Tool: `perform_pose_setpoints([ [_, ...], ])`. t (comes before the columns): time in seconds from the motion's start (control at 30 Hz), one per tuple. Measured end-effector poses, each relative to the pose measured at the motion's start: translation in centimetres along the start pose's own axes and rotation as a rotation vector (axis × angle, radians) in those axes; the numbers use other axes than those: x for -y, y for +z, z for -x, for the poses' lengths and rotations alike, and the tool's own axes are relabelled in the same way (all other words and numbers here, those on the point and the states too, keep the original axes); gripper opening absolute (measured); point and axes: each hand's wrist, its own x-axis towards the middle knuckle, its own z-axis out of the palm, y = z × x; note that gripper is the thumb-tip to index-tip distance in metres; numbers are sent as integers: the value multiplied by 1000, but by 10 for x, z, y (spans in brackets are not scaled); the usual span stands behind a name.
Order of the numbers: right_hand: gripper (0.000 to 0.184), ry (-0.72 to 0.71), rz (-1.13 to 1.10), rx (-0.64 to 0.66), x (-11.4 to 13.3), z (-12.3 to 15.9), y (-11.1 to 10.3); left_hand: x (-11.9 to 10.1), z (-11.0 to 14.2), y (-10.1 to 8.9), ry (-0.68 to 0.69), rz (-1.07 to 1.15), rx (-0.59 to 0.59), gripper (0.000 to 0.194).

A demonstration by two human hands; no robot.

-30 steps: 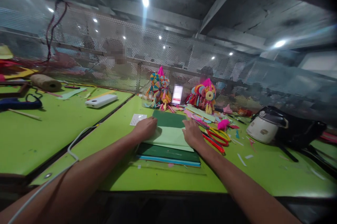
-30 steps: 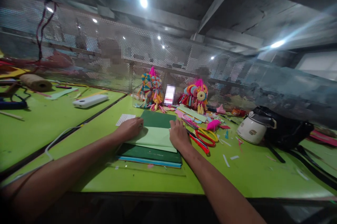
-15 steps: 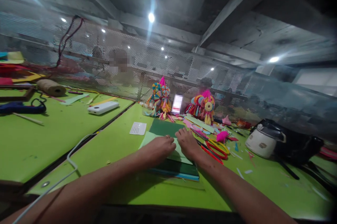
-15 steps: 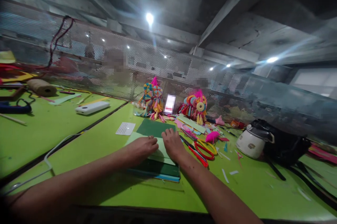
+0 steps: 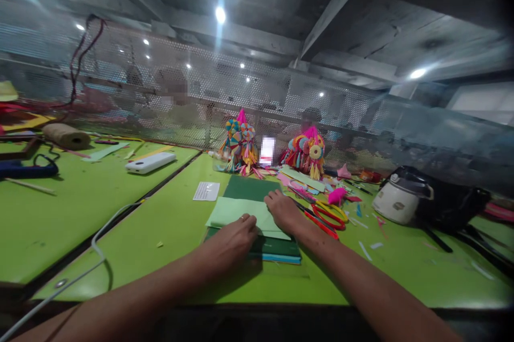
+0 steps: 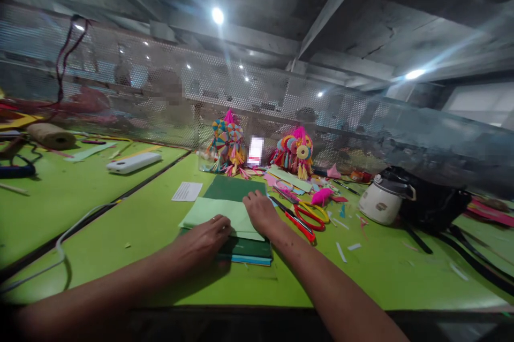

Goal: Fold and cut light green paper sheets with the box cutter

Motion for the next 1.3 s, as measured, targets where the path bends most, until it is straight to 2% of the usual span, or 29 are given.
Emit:
perform_pose_setpoints([
  [0.33, 22, 22, -73, -6, -5, -1, 4, -4, 0, -9, -27, -112, 76, 25],
  [0.5, 18, 14, -135, 30, -9, 0, -14, -6, 1, -14, -23, -84, 64, 18],
  [0.6, 18, -50, -195, 7, 10, 17, -31, -2, 2, -9, 13, -90, 63, 15],
  [0.67, 19, -146, -350, -23, 30, 34, -36, 2, 3, -4, 14, -111, 44, 10],
  [0.77, 29, -133, -483, -123, 52, 58, -30, 2, 5, 2, -2, -132, 26, 17],
  [0.83, 33, -122, -506, -157, 58, 67, -24, 1, 6, 2, -17, -129, 49, 20],
  [0.93, 33, -139, -493, -144, 56, 70, -23, -2, 9, 1, -48, -111, 60, 15],
  [1.13, 43, -144, -458, -105, 52, 72, -34, -3, 10, 2, -39, -110, 34, 14],
  [1.3, 55, 22, -466, -100, 37, 93, -24, 0, 22, -9, -82, -185, 72, 18],
])
